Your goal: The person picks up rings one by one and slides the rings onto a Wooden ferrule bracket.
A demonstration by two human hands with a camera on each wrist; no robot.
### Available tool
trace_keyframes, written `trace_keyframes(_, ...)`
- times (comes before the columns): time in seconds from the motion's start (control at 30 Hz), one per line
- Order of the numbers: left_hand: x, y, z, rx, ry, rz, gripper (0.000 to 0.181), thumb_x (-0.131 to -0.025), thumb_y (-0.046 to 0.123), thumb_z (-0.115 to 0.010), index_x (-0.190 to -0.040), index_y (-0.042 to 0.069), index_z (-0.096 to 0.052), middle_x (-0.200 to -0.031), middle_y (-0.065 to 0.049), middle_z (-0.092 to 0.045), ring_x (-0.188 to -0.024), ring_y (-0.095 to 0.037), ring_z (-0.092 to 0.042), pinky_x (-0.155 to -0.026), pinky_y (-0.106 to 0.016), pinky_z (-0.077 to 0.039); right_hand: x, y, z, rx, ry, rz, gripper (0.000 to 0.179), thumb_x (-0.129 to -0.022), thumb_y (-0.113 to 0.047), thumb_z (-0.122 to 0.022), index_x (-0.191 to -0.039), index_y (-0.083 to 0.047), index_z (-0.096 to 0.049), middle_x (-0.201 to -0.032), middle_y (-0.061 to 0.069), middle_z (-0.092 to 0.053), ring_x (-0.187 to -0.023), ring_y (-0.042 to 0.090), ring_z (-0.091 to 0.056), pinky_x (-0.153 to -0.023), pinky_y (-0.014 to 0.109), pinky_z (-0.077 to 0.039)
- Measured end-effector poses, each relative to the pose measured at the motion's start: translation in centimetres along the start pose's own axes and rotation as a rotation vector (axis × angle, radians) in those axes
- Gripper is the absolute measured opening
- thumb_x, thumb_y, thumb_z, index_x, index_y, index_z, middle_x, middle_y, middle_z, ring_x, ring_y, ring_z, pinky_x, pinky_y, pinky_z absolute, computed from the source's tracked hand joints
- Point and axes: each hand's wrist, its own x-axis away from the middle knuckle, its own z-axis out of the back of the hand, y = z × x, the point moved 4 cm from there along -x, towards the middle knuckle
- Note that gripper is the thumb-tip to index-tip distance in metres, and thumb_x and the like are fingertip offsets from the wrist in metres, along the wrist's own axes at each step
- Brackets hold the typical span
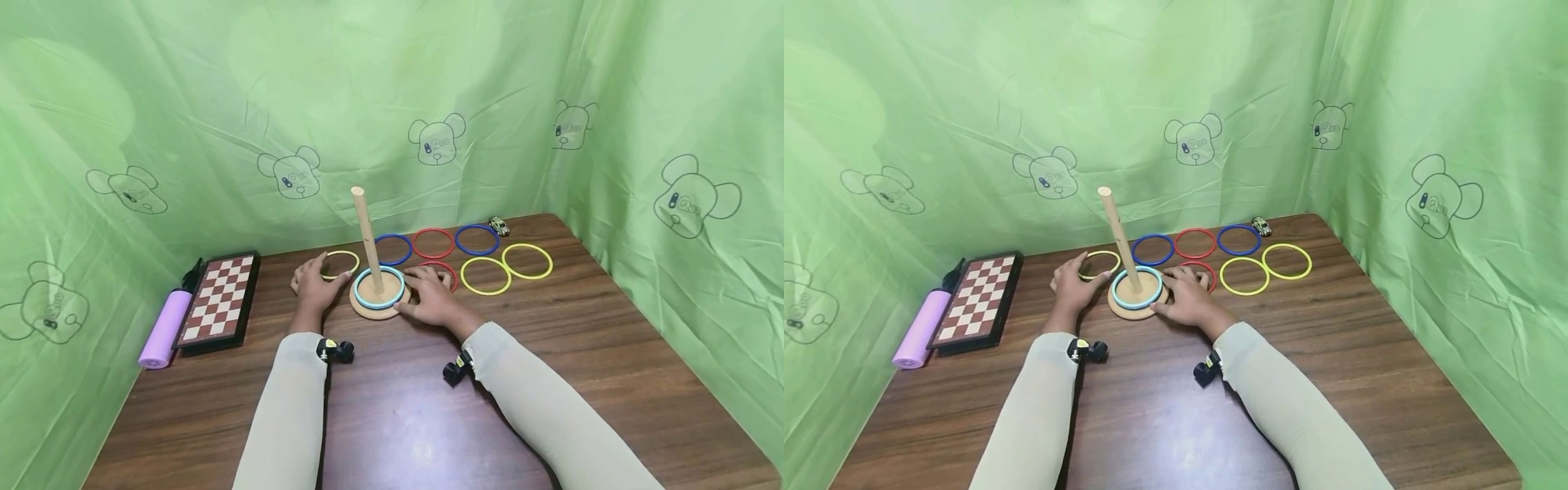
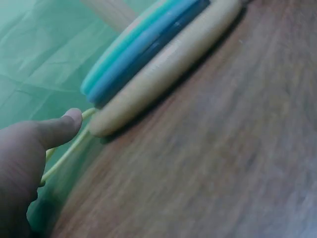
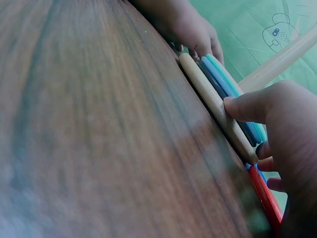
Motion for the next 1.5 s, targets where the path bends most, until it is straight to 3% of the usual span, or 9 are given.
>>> trace_keyframes(0.13, 0.5, 0.5, 0.7, 0.098, 0.092, -0.035, 0.087, -0.091, 0.047, -0.089, -0.162, 0.012, -0.053, -0.165, -0.024, -0.047, -0.157, -0.050, -0.033, -0.128, -0.070, -0.012, 0.0, 0.1, -0.2, 0.000, 0.012, 0.012, 0.078, -0.094, -0.051, -0.079, -0.157, -0.007, -0.060, -0.163, 0.016, -0.054, -0.152, 0.039, -0.043, -0.117, 0.073, -0.020)
trace_keyframes(0.47, 1.2, 1.7, 2.3, 0.206, 0.252, -0.131, 0.078, -0.085, 0.039, -0.095, -0.150, 0.006, -0.066, -0.159, -0.028, -0.053, -0.150, -0.049, -0.047, -0.128, -0.068, -0.017, 0.0, -0.2, -0.2, -0.009, -0.002, 0.003, 0.079, -0.094, -0.048, -0.081, -0.157, -0.006, -0.059, -0.164, 0.018, -0.053, -0.152, 0.040, -0.041, -0.117, 0.074, -0.020)
trace_keyframes(0.73, 1.1, 2.4, 5.0, 0.280, 0.354, -0.160, 0.075, -0.081, 0.036, -0.099, -0.144, 0.006, -0.072, -0.150, -0.027, -0.060, -0.143, -0.047, -0.056, -0.126, -0.065, -0.036, -0.1, 0.0, -0.1, 0.019, -0.011, -0.016, 0.079, -0.095, -0.051, -0.080, -0.159, -0.010, -0.058, -0.166, 0.014, -0.052, -0.153, 0.038, -0.041, -0.120, 0.074, -0.019)
trace_keyframes(1.03, 1.4, 5.9, 8.9, 0.345, 0.423, -0.228, 0.072, -0.079, 0.035, -0.101, -0.139, 0.004, -0.075, -0.147, -0.026, -0.064, -0.141, -0.042, -0.059, -0.126, -0.054, -0.042, -0.2, 0.0, -0.1, 0.014, -0.012, -0.013, 0.079, -0.095, -0.050, -0.080, -0.159, -0.011, -0.058, -0.166, 0.014, -0.053, -0.154, 0.038, -0.041, -0.120, 0.074, -0.019)
trace_keyframes(1.23, 2.5, 8.5, 11.2, 0.393, 0.487, -0.271, 0.069, -0.078, 0.030, -0.102, -0.135, 0.002, -0.076, -0.143, -0.024, -0.067, -0.128, -0.039, -0.065, -0.118, -0.050, -0.048, -0.1, -0.1, 0.0, 0.025, -0.011, -0.004, 0.079, -0.095, -0.051, -0.080, -0.158, -0.009, -0.059, -0.165, 0.015, -0.053, -0.152, 0.038, -0.042, -0.119, 0.074, -0.021)
trace_keyframes(1.5, 3.4, 10.7, 12.7, 0.437, 0.503, -0.275, 0.067, -0.079, 0.029, -0.101, -0.135, 0.004, -0.077, -0.145, -0.020, -0.067, -0.129, -0.034, -0.065, -0.119, -0.047, -0.047, -0.1, -0.1, 0.0, 0.017, -0.011, 0.000, 0.079, -0.095, -0.051, -0.079, -0.158, -0.008, -0.059, -0.164, 0.015, -0.054, -0.152, 0.038, -0.042, -0.120, 0.075, -0.020)
